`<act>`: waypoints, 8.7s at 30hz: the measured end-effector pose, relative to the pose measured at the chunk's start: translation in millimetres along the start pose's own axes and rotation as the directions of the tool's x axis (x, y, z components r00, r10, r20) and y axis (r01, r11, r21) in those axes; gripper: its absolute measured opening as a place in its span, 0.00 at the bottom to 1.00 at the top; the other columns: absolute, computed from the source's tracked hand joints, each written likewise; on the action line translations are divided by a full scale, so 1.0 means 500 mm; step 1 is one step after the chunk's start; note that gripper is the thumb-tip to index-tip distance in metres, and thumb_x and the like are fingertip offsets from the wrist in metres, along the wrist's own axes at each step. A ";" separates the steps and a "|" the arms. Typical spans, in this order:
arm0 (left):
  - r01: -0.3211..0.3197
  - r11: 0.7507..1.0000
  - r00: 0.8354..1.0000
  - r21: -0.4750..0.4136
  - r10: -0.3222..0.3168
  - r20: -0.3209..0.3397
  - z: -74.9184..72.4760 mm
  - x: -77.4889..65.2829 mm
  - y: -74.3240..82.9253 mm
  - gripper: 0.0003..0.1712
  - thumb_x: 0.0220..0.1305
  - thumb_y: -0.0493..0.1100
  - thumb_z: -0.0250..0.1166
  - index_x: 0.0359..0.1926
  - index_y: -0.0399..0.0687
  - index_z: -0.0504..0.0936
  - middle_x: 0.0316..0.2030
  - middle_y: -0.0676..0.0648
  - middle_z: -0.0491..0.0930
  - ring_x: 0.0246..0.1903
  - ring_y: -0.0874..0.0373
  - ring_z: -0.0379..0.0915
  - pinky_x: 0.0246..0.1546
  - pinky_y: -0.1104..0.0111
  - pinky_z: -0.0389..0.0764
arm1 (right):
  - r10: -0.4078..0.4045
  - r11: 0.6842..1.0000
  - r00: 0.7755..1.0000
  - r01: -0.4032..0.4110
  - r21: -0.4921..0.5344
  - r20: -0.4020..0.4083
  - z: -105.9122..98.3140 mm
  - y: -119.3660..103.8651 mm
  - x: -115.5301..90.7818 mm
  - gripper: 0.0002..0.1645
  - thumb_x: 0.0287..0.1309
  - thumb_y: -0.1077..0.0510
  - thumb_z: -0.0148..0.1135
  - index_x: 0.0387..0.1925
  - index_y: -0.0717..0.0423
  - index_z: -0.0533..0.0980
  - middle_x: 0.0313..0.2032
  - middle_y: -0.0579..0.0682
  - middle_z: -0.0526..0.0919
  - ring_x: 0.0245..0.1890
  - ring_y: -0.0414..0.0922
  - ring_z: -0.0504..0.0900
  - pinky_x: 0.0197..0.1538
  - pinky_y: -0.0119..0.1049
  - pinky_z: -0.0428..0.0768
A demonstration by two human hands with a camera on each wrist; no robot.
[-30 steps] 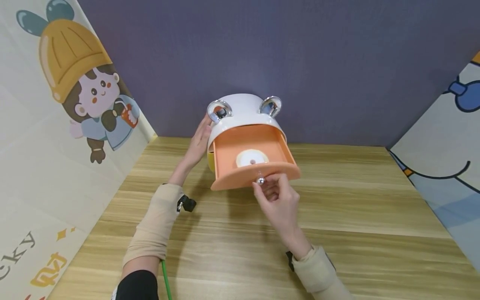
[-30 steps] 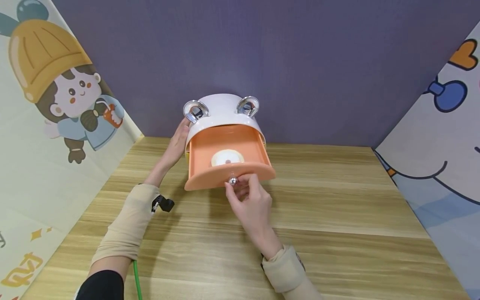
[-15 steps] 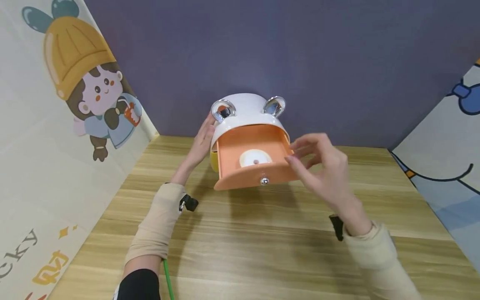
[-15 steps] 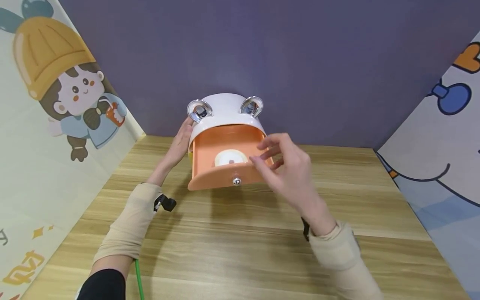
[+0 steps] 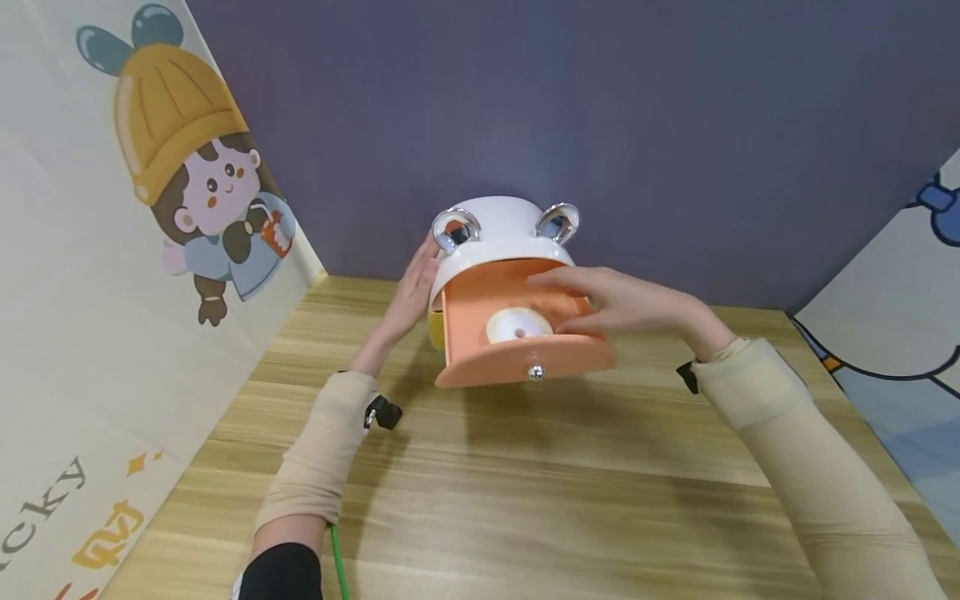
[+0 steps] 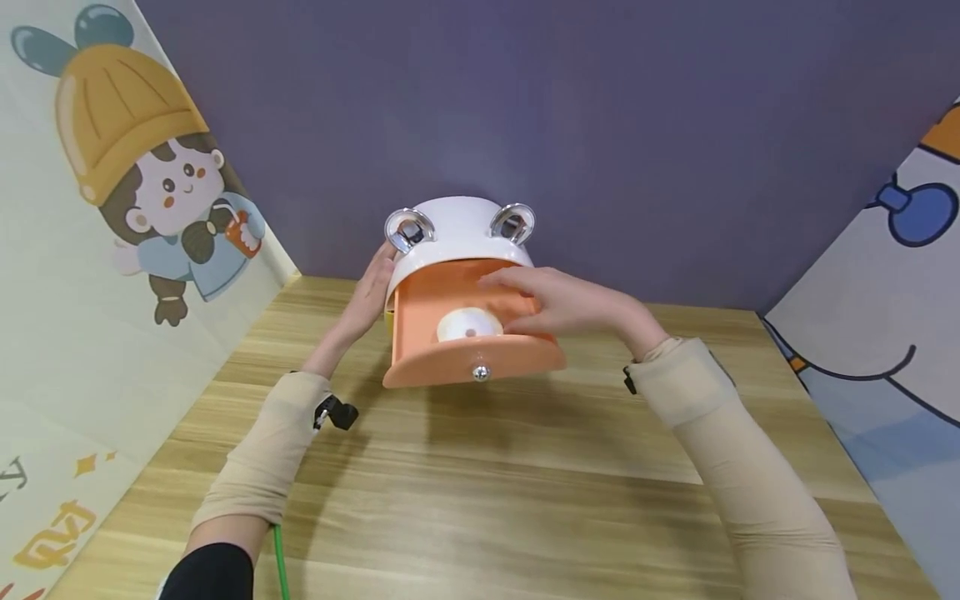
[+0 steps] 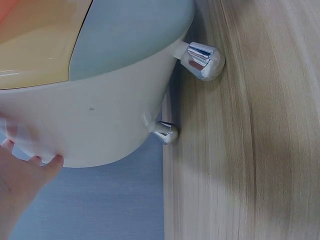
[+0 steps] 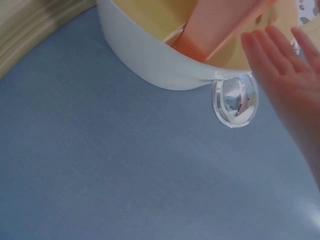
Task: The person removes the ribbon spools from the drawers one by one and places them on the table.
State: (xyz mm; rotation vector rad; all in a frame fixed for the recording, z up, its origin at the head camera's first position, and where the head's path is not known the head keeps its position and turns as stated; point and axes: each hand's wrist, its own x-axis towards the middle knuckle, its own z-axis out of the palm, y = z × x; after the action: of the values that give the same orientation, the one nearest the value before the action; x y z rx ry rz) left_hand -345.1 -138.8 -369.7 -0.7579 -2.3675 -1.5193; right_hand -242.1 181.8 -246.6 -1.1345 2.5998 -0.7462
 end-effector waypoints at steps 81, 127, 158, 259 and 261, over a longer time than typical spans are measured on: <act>-0.012 1.000 1.000 -0.017 0.012 -0.002 -0.006 -0.024 0.077 0.29 0.79 0.41 0.34 0.78 0.46 0.52 0.80 0.41 0.42 0.80 0.45 0.35 0.79 0.46 0.40 | 0.338 0.941 0.882 -0.306 0.145 -0.328 0.008 0.145 -0.245 0.47 0.46 0.57 0.79 0.67 0.53 0.66 0.61 0.54 0.76 0.50 0.16 0.71 0.50 0.15 0.76; -0.033 0.999 0.999 -0.028 0.032 -0.008 -0.003 -0.024 0.076 0.30 0.80 0.45 0.35 0.78 0.46 0.52 0.80 0.41 0.42 0.80 0.45 0.36 0.79 0.46 0.39 | 0.388 0.918 0.887 -0.349 0.189 -0.249 0.240 0.303 -0.263 0.51 0.46 0.49 0.79 0.65 0.68 0.65 0.58 0.67 0.76 0.59 0.66 0.77 0.51 0.47 0.83; -0.014 1.000 1.000 -0.015 0.014 0.004 -0.005 -0.023 0.076 0.30 0.80 0.47 0.35 0.78 0.46 0.51 0.80 0.42 0.42 0.80 0.46 0.35 0.79 0.47 0.39 | 0.336 0.941 0.901 -0.334 0.056 -0.276 0.269 0.312 -0.272 0.48 0.46 0.47 0.79 0.62 0.68 0.68 0.57 0.67 0.76 0.55 0.62 0.77 0.52 0.57 0.77; -0.015 1.000 1.000 -0.019 0.015 -0.008 -0.007 -0.031 0.082 0.29 0.80 0.47 0.36 0.78 0.50 0.53 0.80 0.45 0.43 0.80 0.48 0.37 0.77 0.43 0.41 | 0.435 0.317 0.887 0.008 0.948 -0.153 0.219 -0.033 0.020 0.17 0.74 0.49 0.50 0.46 0.56 0.79 0.33 0.40 0.88 0.31 0.33 0.83 0.39 0.24 0.82; -0.024 0.999 1.000 -0.023 0.024 -0.008 -0.006 -0.031 0.080 0.29 0.80 0.47 0.36 0.78 0.50 0.53 0.80 0.45 0.43 0.80 0.48 0.37 0.78 0.43 0.41 | 0.436 0.321 0.886 0.010 0.947 -0.157 0.217 -0.031 0.026 0.17 0.74 0.49 0.50 0.47 0.57 0.78 0.33 0.39 0.88 0.32 0.33 0.83 0.40 0.24 0.82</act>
State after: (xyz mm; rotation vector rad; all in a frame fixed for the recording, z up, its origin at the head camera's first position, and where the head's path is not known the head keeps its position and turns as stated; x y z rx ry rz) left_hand -310.8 -133.0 -344.4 -0.7809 -2.3309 -1.5396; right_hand -200.4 123.7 -330.5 -0.2160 1.7826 -2.1720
